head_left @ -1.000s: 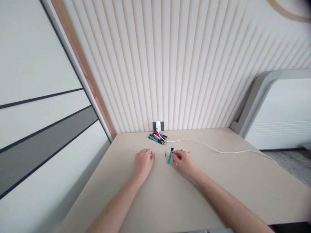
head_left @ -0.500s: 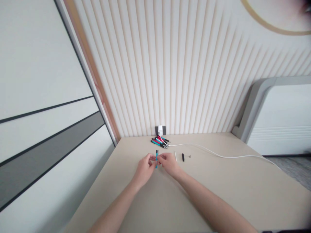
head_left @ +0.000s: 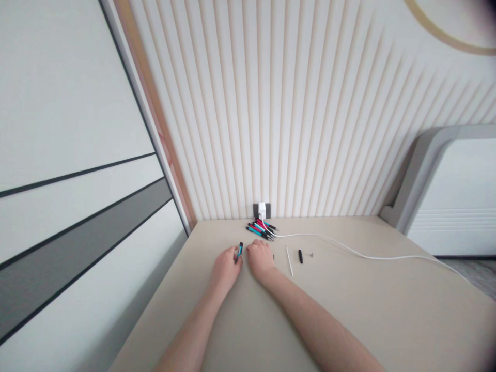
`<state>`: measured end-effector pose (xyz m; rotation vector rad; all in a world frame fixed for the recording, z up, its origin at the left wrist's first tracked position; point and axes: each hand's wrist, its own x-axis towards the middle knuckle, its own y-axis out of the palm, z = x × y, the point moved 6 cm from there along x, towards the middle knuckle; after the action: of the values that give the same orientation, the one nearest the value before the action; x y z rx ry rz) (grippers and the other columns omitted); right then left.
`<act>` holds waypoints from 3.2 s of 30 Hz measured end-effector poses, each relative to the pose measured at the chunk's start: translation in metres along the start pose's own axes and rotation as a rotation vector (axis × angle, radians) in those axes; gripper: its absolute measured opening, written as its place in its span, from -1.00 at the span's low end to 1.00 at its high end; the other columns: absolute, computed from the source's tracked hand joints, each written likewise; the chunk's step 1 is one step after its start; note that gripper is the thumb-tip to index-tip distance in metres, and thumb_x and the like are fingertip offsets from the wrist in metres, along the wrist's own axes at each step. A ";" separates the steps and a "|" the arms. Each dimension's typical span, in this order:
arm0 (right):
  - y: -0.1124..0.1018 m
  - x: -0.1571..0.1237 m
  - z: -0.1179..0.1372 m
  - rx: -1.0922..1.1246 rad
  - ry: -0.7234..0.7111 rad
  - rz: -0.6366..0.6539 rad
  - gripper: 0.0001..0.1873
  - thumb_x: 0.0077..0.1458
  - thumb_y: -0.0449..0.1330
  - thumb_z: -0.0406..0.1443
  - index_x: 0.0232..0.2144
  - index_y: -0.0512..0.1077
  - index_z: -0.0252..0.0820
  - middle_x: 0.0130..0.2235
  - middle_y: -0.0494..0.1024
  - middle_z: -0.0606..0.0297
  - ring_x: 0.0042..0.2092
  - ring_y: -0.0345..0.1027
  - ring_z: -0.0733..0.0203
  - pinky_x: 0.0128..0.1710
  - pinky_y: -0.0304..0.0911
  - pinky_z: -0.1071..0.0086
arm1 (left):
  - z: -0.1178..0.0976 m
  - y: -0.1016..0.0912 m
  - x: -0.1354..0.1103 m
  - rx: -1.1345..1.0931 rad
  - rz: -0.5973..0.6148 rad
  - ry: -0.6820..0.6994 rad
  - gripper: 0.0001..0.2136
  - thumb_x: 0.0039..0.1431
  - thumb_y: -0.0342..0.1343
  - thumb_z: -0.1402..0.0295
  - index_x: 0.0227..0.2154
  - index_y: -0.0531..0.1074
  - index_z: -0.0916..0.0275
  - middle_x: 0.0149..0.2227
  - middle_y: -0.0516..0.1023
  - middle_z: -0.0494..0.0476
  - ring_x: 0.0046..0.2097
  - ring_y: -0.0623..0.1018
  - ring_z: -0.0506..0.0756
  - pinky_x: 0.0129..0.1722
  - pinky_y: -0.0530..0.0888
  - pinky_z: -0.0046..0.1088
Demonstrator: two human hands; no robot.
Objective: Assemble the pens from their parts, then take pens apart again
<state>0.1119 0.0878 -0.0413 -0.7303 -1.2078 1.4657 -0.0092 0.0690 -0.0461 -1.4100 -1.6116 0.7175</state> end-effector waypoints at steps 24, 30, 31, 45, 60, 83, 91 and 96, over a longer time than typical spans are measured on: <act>-0.015 -0.025 -0.035 -0.134 0.135 -0.151 -0.78 0.18 0.00 -0.46 -0.27 0.46 -0.29 -0.25 0.54 0.02 -0.15 0.36 0.02 -0.12 -0.04 0.17 | -0.040 0.023 -0.012 0.143 0.105 0.240 -0.65 0.19 -0.03 0.42 0.04 0.40 0.25 -0.06 0.57 0.21 -0.01 0.51 0.17 0.04 0.36 -0.33; -0.023 -0.027 -0.041 -0.113 0.123 -0.183 -0.76 0.26 -0.02 -0.38 -0.26 0.46 -0.23 -0.21 0.53 0.05 -0.11 0.32 0.05 -0.12 -0.03 0.21 | -0.040 0.021 -0.011 0.136 0.104 0.255 -0.64 0.20 -0.04 0.44 0.05 0.39 0.29 -0.07 0.56 0.23 -0.04 0.53 0.16 0.01 0.39 -0.34; -0.026 -0.028 -0.045 -0.114 0.132 -0.195 -0.74 0.27 -0.03 -0.36 -0.27 0.47 -0.22 -0.20 0.53 0.05 -0.10 0.32 0.05 -0.12 -0.02 0.22 | -0.040 0.020 -0.011 0.135 0.102 0.256 -0.64 0.20 -0.04 0.44 0.05 0.38 0.29 -0.08 0.56 0.23 -0.05 0.53 0.16 -0.01 0.40 -0.35; -0.035 0.006 -0.049 -0.255 -0.044 -0.141 -0.74 0.19 0.04 -0.46 -0.24 0.52 -0.22 -0.11 0.48 0.03 -0.04 0.25 0.04 -0.09 0.07 0.25 | -0.026 0.019 -0.009 0.113 0.045 0.224 -0.61 0.13 0.00 0.49 0.06 0.34 0.34 -0.06 0.53 0.31 -0.04 0.53 0.19 0.00 0.41 -0.29; -0.027 0.031 -0.048 -0.311 0.050 -0.119 -0.71 0.22 -0.01 -0.47 -0.21 0.51 -0.28 -0.14 0.51 -0.04 -0.05 0.29 -0.01 -0.11 0.07 0.20 | -0.027 0.016 -0.011 0.091 0.022 0.227 -0.71 0.23 -0.02 0.36 -0.01 0.38 0.27 -0.09 0.55 0.26 -0.07 0.54 0.17 -0.02 0.42 -0.31; -0.061 -0.087 -0.074 0.365 -0.352 -0.185 -0.70 0.34 -0.07 -0.26 -0.21 0.46 -0.17 -0.28 0.53 0.18 -0.21 0.36 0.18 -0.17 0.22 0.37 | -0.115 -0.017 -0.064 0.470 -0.259 0.842 -0.63 0.31 -0.08 0.50 0.15 0.24 0.26 -0.05 0.48 0.26 0.02 0.44 0.20 0.09 0.28 -0.11; -0.072 -0.086 -0.102 0.724 -0.139 -0.290 -0.62 0.32 -0.06 -0.13 -0.32 0.46 -0.20 -0.41 0.50 0.27 -0.35 0.34 0.24 -0.31 0.20 0.43 | -0.161 -0.012 -0.040 0.507 -0.131 0.947 -0.82 0.35 -0.13 0.47 -0.17 0.38 0.29 -0.38 0.44 0.14 -0.31 0.48 0.13 -0.34 0.36 -0.33; -0.060 -0.081 -0.113 0.626 -0.006 -0.164 -0.44 0.32 -0.15 -0.03 -0.55 0.38 -0.20 -0.57 0.40 0.33 -0.50 0.22 0.30 -0.46 0.08 0.45 | -0.146 0.000 -0.039 0.430 -0.137 1.010 -0.83 0.36 -0.11 0.43 -0.23 0.39 0.28 -0.42 0.43 0.09 -0.35 0.48 0.09 -0.39 0.34 -0.38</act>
<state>0.2553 0.0400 -0.0320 -0.1944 -0.7214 1.5850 0.1186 0.0149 0.0131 -1.0456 -0.6887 0.1658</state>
